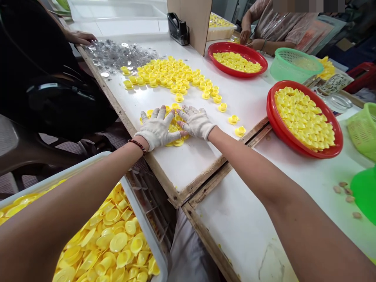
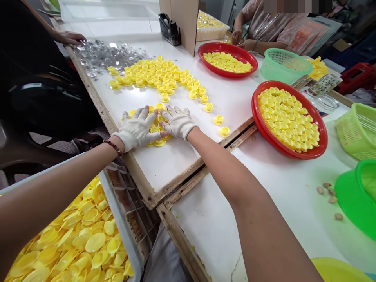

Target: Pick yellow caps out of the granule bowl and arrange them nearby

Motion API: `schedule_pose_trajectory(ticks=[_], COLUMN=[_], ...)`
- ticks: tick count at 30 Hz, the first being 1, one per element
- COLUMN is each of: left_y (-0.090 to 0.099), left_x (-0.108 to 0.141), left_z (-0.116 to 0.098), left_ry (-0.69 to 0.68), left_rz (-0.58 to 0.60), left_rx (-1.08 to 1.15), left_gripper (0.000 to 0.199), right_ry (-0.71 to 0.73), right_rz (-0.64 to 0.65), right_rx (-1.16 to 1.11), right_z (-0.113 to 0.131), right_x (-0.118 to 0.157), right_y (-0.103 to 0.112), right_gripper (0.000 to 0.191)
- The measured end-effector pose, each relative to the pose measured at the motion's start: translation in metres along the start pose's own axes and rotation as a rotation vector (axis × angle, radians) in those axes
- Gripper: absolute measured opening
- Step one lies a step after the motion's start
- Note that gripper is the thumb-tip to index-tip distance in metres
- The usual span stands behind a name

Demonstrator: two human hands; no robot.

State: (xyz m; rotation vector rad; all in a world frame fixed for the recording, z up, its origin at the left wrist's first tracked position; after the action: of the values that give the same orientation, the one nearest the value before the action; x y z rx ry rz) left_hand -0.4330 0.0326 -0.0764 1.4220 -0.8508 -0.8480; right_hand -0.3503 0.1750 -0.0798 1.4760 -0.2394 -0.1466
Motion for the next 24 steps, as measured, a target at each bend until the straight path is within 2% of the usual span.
schedule_pose_trajectory(ticks=[10,13,19,24], left_y=[0.008,0.006,-0.002,-0.005], left_x=[-0.041,-0.056,-0.083,-0.101], left_z=[0.046,0.063,0.097,0.115], left_ry=[0.007,-0.003,-0.038,-0.04], left_rz=[0.029,0.052,0.003,-0.011], left_rx=[0.056,0.054,0.036,0.018], left_gripper=[0.093,0.093,0.089,0.087], right_ry=[-0.039,-0.053,-0.058,-0.079], right_rz=[-0.029,-0.044,-0.051,-0.042], right_rx=[-0.055,-0.067,-0.073,-0.104], right_z=[-0.001,-0.001,0.001,0.0], right_x=[-0.064,-0.085,-0.119,-0.139], right_y=[0.002,0.002,0.005,0.007], right_gripper=[0.066,0.068,0.069,0.067])
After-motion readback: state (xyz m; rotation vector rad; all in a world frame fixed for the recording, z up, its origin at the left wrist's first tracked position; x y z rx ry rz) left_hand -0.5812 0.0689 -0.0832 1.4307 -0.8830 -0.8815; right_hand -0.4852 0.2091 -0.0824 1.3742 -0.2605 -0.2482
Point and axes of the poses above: each hand's wrist, its own x-axis away from the middle knuckle, its own y-axis out of the back of the hand, z = x × y, the point moved 3 cm from there along -x, towards the middle knuckle, and after that the axes turned 4 degrees about -x, right-handed, at the moved point
